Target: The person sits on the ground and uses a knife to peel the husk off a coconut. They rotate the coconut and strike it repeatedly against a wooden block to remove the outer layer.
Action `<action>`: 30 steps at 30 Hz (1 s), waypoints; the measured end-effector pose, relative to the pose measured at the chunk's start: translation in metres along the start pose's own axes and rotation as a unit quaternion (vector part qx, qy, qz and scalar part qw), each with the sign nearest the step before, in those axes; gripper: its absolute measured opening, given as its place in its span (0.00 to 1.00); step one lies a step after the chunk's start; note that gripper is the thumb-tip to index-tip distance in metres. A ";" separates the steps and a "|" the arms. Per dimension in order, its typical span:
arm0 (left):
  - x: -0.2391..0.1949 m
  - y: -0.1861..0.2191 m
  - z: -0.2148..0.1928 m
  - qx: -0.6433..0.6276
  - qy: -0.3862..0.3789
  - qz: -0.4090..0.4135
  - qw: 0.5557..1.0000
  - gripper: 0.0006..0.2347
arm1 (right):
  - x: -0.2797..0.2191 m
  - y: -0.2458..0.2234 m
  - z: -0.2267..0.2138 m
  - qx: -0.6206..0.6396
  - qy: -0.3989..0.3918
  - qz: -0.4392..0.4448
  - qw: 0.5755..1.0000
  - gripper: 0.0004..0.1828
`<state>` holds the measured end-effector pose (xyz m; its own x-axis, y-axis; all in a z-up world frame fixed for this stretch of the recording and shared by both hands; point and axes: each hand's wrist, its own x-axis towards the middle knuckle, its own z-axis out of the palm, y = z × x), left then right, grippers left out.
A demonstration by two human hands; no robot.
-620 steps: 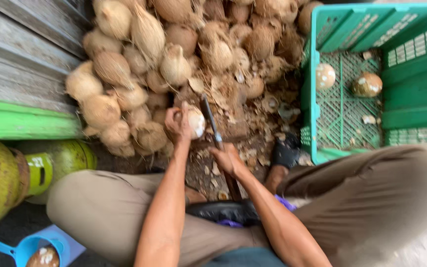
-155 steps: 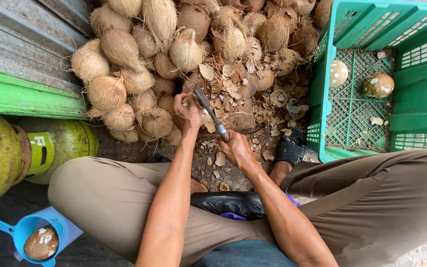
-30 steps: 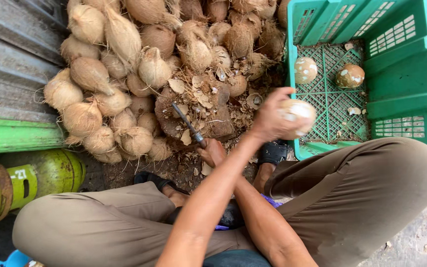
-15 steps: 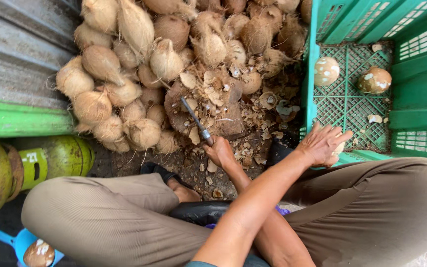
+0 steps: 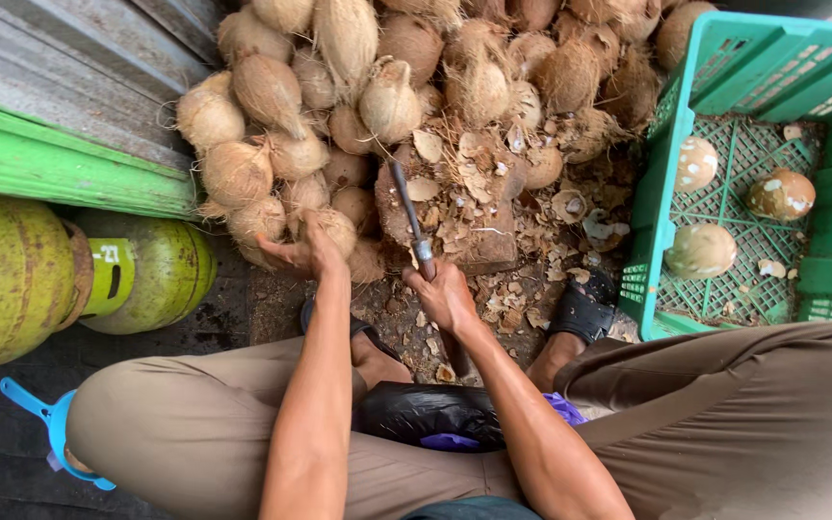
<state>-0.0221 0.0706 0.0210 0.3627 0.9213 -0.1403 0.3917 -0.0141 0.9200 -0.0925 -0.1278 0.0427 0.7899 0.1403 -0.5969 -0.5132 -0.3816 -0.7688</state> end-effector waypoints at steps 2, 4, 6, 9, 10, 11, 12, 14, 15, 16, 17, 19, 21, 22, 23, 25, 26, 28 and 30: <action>0.013 -0.033 -0.005 0.136 -0.039 -0.051 0.989 0.50 | -0.005 -0.005 -0.007 -0.022 -0.067 0.034 0.997 0.21; 0.021 -0.058 -0.002 -0.097 -0.109 -0.191 0.971 0.47 | -0.009 -0.004 -0.017 -0.026 -0.090 0.072 0.993 0.18; 0.024 -0.073 0.002 -0.132 -0.130 -0.204 0.961 0.49 | -0.012 0.003 -0.032 -0.014 -0.069 0.111 0.991 0.11; 0.025 -0.072 0.007 0.021 -0.110 -0.114 0.987 0.53 | -0.009 0.004 -0.062 0.020 0.064 0.096 0.993 0.06; 0.025 -0.067 0.008 0.009 -0.117 -0.132 0.984 0.55 | -0.006 0.000 -0.071 0.033 0.116 0.082 0.989 0.07; 0.027 -0.063 0.005 0.002 -0.123 -0.150 0.981 0.56 | -0.006 -0.002 -0.079 0.045 0.164 0.068 0.983 0.07; 0.030 -0.058 0.004 0.071 -0.106 -0.088 0.988 0.56 | -0.005 -0.005 -0.084 0.058 0.212 0.055 0.974 0.07; 0.028 -0.056 -0.004 0.219 -0.076 0.036 0.972 0.57 | -0.011 -0.005 -0.092 0.094 0.217 0.039 0.971 0.13; 0.026 -0.057 -0.009 0.157 -0.096 -0.030 0.982 0.56 | -0.015 -0.006 -0.097 0.110 0.222 0.034 0.968 0.17; 0.026 -0.058 -0.014 0.094 -0.116 -0.096 0.984 0.56 | -0.021 -0.005 -0.097 0.113 0.181 0.034 0.976 0.15; 0.032 -0.052 -0.010 0.022 -0.134 -0.155 0.979 0.56 | -0.020 -0.011 -0.096 0.118 0.140 0.025 0.983 0.13; 0.041 -0.047 -0.009 -0.019 -0.144 -0.125 0.981 0.53 | -0.022 -0.019 -0.093 0.113 0.045 0.015 0.993 0.12; 0.053 -0.047 -0.011 -0.109 -0.162 -0.084 0.977 0.52 | -0.025 -0.020 -0.086 0.094 -0.060 0.010 0.994 0.14; 0.059 -0.046 -0.008 -0.180 -0.177 -0.055 0.966 0.51 | -0.024 -0.019 -0.081 0.050 -0.102 0.026 0.993 0.14; 0.063 -0.045 -0.003 -0.252 -0.195 -0.025 0.948 0.50 | -0.024 -0.017 -0.079 0.005 -0.140 0.042 0.989 0.13; 0.069 -0.045 0.000 -0.276 -0.219 -0.092 0.931 0.52 | -0.024 -0.010 -0.076 -0.068 -0.175 0.059 0.980 0.14; 0.072 -0.044 0.000 -0.287 -0.231 -0.125 0.921 0.53 | -0.023 -0.006 -0.076 -0.096 -0.174 0.060 0.978 0.16; 0.074 -0.038 0.003 -0.246 -0.231 -0.100 0.936 0.51 | -0.020 0.003 -0.083 -0.107 -0.155 0.077 0.979 0.15; 0.065 -0.028 0.005 -0.219 -0.238 -0.074 0.943 0.49 | -0.018 0.013 -0.093 -0.073 -0.128 0.111 0.983 0.12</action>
<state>-0.0055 0.1291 -0.0155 0.7107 0.6203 -0.3318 0.1184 0.3596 0.9256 -0.0820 -0.2202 0.0646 0.5433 0.2574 -0.7991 -0.5949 -0.5536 -0.5828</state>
